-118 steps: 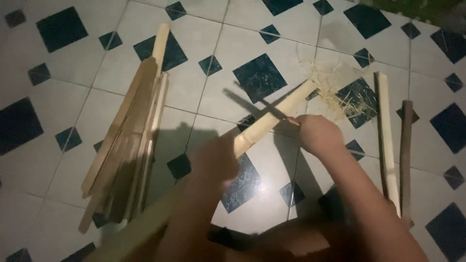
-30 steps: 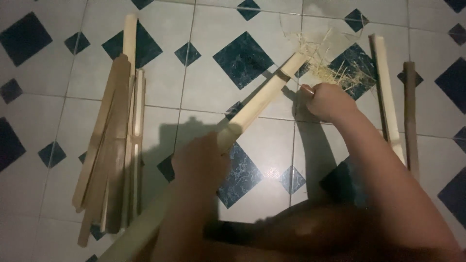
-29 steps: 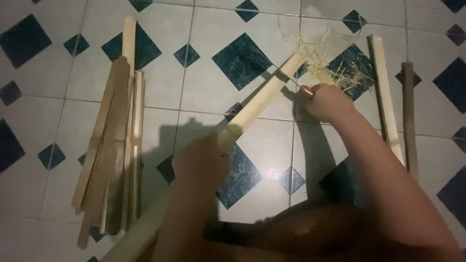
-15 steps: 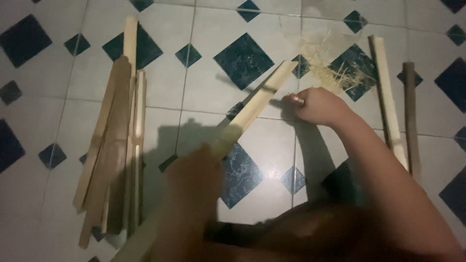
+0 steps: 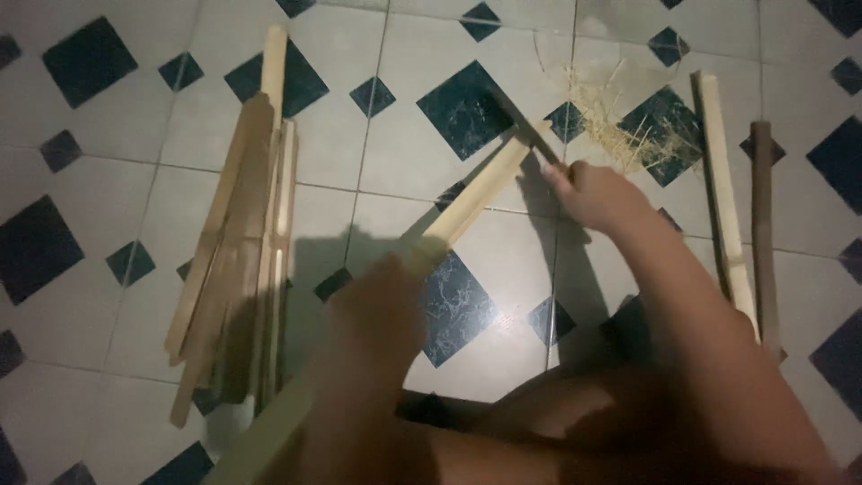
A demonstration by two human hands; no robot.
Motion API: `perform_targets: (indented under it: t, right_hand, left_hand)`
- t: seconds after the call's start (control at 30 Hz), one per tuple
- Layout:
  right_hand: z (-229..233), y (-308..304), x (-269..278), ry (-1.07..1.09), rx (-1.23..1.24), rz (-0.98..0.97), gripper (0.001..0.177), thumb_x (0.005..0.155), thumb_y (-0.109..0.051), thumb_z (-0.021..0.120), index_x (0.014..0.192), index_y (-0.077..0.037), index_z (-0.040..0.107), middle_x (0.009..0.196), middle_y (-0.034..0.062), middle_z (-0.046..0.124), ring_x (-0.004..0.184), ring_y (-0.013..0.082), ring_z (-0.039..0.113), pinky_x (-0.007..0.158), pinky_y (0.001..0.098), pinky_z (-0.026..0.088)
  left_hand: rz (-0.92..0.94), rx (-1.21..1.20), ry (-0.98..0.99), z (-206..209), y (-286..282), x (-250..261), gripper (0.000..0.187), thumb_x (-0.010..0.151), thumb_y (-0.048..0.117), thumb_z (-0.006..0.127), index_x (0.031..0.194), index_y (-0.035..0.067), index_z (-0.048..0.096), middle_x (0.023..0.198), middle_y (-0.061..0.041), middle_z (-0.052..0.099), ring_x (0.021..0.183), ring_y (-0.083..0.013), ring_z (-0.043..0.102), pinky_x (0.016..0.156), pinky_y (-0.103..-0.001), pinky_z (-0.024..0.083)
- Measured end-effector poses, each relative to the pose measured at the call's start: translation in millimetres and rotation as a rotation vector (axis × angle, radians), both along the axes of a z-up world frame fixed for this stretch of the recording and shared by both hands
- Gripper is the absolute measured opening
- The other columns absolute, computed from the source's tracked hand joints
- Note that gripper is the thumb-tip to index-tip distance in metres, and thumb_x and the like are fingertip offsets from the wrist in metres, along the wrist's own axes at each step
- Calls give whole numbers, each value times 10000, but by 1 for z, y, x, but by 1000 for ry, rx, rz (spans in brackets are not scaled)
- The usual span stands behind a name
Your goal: The person uses a knife to shave thin strips from a piece of bamboo before holding it between their legs to continue scraping the surface.
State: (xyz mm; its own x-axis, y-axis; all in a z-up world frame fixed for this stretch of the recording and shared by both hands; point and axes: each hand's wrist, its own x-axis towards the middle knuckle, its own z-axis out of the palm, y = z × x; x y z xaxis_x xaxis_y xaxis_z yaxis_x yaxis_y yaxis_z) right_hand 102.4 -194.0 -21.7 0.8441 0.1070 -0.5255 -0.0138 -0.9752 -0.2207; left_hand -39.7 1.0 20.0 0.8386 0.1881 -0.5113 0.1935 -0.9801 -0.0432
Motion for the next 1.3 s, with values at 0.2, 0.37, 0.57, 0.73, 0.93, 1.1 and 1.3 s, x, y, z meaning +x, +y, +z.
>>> perform_targets:
  t: [0.2, 0.37, 0.57, 0.73, 0.93, 1.1, 1.3]
  right_hand:
    - [3, 12, -28, -3, 61, 112, 426, 884, -308, 461, 1091, 60, 517, 936, 282, 607, 897, 400, 609, 710, 437, 479]
    - [31, 10, -62, 85, 27, 198, 389, 850, -283, 442, 1098, 11, 494, 961, 261, 608, 916, 397, 606, 720, 450, 485]
    - [58, -2, -103, 85, 124, 193, 389, 850, -232, 457, 1166, -9, 498, 981, 240, 610, 921, 386, 601, 732, 425, 471]
    - [65, -16, -145, 96, 69, 282, 428, 855, -300, 423, 1210, -66, 470, 1045, 245, 596, 999, 412, 558, 847, 465, 441]
    - [62, -28, -201, 80, 128, 271, 432, 894, -324, 372, 1242, -77, 439, 1058, 224, 597, 991, 387, 577, 842, 456, 449]
    - [68, -43, -224, 25, 169, 215, 447, 894, -329, 371, 1258, -75, 431, 1058, 221, 598, 989, 377, 581, 817, 469, 465]
    - [57, -61, -228, 20, 293, 151, 487, 918, -314, 352, 1255, 34, 402, 1130, 286, 540, 1063, 411, 528, 876, 493, 428]
  left_hand:
    - [-47, 130, -121, -4, -13, -11, 328, 829, 238, 527, 1095, 46, 527, 910, -94, 615, 683, -146, 638, 523, -285, 510]
    - [194, -86, -180, -17, -3, -23, 208, 790, 177, 554, 944, 37, 539, 827, -77, 580, 702, -200, 645, 558, -297, 532]
    - [183, 1, -326, 40, -18, -77, 223, 758, 215, 607, 897, 46, 566, 788, -94, 585, 720, -247, 654, 616, -385, 527]
    - [275, 28, -441, 21, -25, -123, 118, 764, 199, 555, 763, 88, 596, 675, -62, 606, 630, -257, 654, 576, -378, 507]
    - [245, 217, -660, -6, -28, -164, 90, 741, 213, 560, 761, 126, 571, 665, -17, 567, 616, -219, 599, 612, -382, 454]
    - [335, 229, -510, 4, -47, -176, 228, 803, 320, 574, 901, 116, 600, 860, -43, 595, 862, -207, 558, 720, -381, 447]
    - [144, 255, -663, -9, -44, -221, 545, 816, 440, 507, 1233, 97, 443, 1154, -100, 498, 1090, -276, 474, 782, -514, 356]
